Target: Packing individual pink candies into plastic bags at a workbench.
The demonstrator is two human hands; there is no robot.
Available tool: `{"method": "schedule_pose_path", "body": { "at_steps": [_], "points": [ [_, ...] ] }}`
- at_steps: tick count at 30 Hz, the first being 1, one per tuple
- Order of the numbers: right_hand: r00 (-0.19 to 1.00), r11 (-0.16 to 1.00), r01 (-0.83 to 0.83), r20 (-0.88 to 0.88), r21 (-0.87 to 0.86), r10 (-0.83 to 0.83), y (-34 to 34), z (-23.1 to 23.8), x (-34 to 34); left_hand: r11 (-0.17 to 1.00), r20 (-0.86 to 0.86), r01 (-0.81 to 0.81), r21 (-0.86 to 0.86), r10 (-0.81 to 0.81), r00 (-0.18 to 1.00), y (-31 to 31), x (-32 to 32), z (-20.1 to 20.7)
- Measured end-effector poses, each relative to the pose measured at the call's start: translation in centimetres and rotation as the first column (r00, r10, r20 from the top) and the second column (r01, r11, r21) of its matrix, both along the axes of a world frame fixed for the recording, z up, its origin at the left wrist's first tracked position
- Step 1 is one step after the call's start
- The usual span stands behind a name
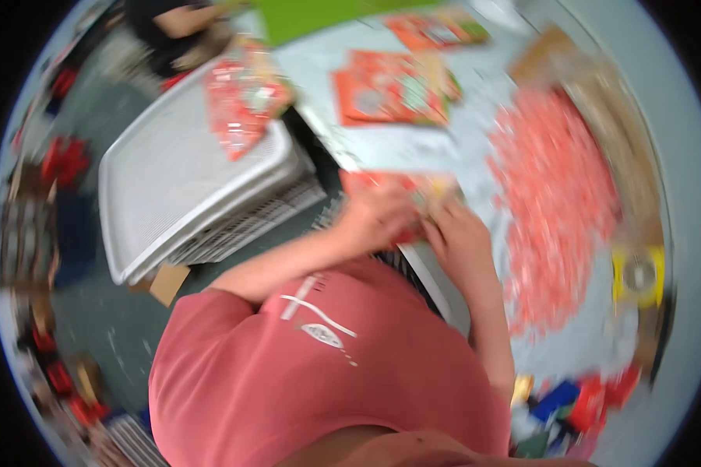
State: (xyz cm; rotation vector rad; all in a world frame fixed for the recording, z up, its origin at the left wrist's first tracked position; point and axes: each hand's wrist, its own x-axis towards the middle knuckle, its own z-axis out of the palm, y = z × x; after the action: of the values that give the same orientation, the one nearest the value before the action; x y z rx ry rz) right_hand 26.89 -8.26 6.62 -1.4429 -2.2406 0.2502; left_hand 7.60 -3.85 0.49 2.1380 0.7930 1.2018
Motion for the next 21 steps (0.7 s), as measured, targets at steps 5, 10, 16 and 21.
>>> {"method": "schedule_pose_path", "body": {
  "at_steps": [5, 10, 16, 21],
  "points": [
    [0.994, 0.99, -0.11, -0.039, -0.088, 0.107, -1.5, -1.6, -0.2, 0.971, 0.113, 0.177, -0.164, -0.159, 0.981, -1.0, -1.8, 0.1],
    [0.946, 0.946, -0.318, -0.054, 0.056, 0.321, -1.0, -1.6, -2.6, 0.991, 0.135, -0.133, 0.001, 0.131, 0.982, 0.3, -4.3, -1.8],
    [0.916, 0.918, -0.395, -0.08, -0.024, 0.392, -0.8, -1.3, -3.8, 0.863, 0.106, 0.179, -0.472, -0.146, 0.984, 0.6, -6.1, -3.1],
    [0.924, 0.92, -0.369, -0.164, -0.13, 0.347, -1.4, -1.7, -3.2, 0.92, 0.107, 0.193, -0.34, -0.166, 0.98, 0.0, -5.9, -2.7]
  ]
}}
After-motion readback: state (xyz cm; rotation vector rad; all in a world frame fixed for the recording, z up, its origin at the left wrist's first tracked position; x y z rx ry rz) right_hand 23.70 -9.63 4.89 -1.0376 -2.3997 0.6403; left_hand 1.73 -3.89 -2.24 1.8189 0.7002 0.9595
